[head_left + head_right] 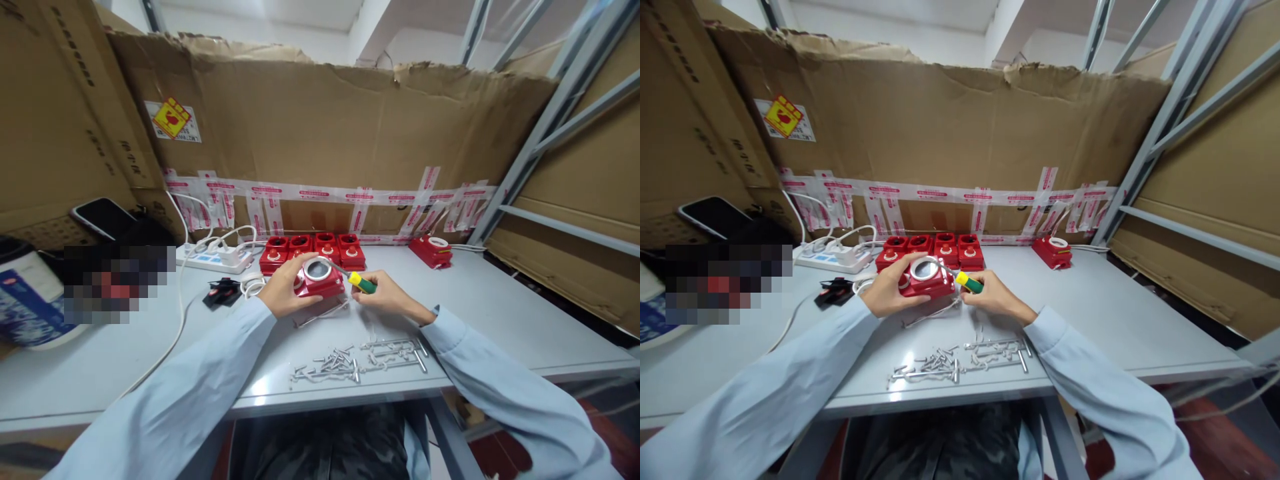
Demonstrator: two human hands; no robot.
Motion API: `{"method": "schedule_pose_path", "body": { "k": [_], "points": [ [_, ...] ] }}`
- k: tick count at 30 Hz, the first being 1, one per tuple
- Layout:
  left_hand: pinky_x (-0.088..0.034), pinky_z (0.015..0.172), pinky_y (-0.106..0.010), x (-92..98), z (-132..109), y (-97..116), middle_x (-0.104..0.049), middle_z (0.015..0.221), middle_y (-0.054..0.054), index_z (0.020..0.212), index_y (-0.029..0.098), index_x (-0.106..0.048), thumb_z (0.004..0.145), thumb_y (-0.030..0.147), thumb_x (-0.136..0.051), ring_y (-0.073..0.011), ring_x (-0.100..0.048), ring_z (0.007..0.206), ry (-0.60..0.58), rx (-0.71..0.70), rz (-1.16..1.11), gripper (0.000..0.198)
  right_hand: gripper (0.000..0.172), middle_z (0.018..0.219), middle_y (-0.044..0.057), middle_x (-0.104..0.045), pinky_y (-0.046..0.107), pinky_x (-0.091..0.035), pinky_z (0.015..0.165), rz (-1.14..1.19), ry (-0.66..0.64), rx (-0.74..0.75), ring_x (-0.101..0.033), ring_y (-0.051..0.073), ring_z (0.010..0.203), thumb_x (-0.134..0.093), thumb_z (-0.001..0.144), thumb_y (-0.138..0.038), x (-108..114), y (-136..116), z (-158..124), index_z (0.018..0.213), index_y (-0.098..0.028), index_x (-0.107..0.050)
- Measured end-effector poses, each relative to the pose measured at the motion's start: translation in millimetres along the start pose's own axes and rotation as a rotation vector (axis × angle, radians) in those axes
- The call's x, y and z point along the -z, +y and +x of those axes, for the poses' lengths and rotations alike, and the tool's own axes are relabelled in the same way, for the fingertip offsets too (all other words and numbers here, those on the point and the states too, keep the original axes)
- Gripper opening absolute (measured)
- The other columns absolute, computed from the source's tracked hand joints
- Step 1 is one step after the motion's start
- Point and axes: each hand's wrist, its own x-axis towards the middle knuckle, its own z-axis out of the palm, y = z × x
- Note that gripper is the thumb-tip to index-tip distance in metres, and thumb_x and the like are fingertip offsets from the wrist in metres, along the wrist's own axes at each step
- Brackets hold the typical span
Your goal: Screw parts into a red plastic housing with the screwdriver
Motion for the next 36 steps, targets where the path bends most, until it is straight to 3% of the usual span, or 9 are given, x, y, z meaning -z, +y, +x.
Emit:
{"method": "schedule_pose_path", "body": {
  "k": [7,15,22,27,32,36],
  "points": [
    [-0.046,0.092,-0.042,7.3,2,-10,-0.058,0.122,-0.009,0.129,0.022,-0.037,0.064,0.039,-0.074,-0.0284,-0.057,0.108,0.122,0.157,0.033,0.077,0.024,0.087,0.003,-0.067,0.024,-0.041,0.071,-0.183,-0.165,0.174,-0.057,0.014,0.076,-0.060,0.065,-0.014,-18,1,4,0.088,-0.015,-0.067],
    [-0.045,0.093,-0.043,4.9,1,-14,-0.056,0.124,-0.009,0.130,0.022,-0.037,0.064,0.039,-0.074,-0.0287,-0.057,0.109,0.080,0.162,0.068,0.078,0.019,0.071,0.001,-0.064,0.022,-0.036,0.062,-0.450,-0.179,0.139,-0.051,0.011,0.063,-0.061,0.063,-0.013,-18,5,9,0.080,-0.015,-0.067],
    [-0.047,0.091,-0.043,4.0,0,-13,-0.056,0.125,-0.010,0.129,0.022,-0.037,0.064,0.040,-0.074,-0.0296,-0.057,0.109,0.056,0.183,0.074,0.077,0.015,0.061,-0.003,-0.055,0.020,-0.032,0.053,-0.286,-0.179,0.049,-0.043,0.008,0.057,-0.058,0.058,-0.012,-4,-1,1,0.071,-0.013,-0.064],
    [-0.047,0.090,-0.043,3.8,0,-12,-0.056,0.126,-0.010,0.129,0.022,-0.037,0.064,0.039,-0.074,-0.0291,-0.058,0.108,0.039,0.178,0.061,0.077,0.014,0.062,-0.003,-0.052,0.021,-0.033,0.054,-0.205,-0.133,-0.011,-0.043,0.008,0.058,-0.056,0.058,-0.014,21,-14,-12,0.070,-0.013,-0.063],
    [-0.045,0.092,-0.043,0.9,-1,-10,-0.055,0.125,-0.010,0.129,0.022,-0.037,0.065,0.039,-0.073,-0.0287,-0.058,0.107,-0.009,0.178,0.040,0.076,0.014,0.062,-0.004,-0.052,0.021,-0.033,0.054,-0.228,-0.230,-0.115,-0.042,0.008,0.058,-0.057,0.058,-0.015,45,-21,-44,0.070,-0.012,-0.063],
    [-0.046,0.091,-0.040,-3.3,-3,-4,-0.056,0.125,-0.009,0.129,0.022,-0.037,0.065,0.039,-0.073,-0.0271,-0.058,0.107,-0.094,0.167,-0.023,0.076,0.011,0.059,-0.005,-0.049,0.020,-0.031,0.051,-0.257,-0.302,-0.200,-0.040,0.007,0.056,-0.058,0.058,-0.015,51,-19,-70,0.068,-0.012,-0.062]
  ]
}}
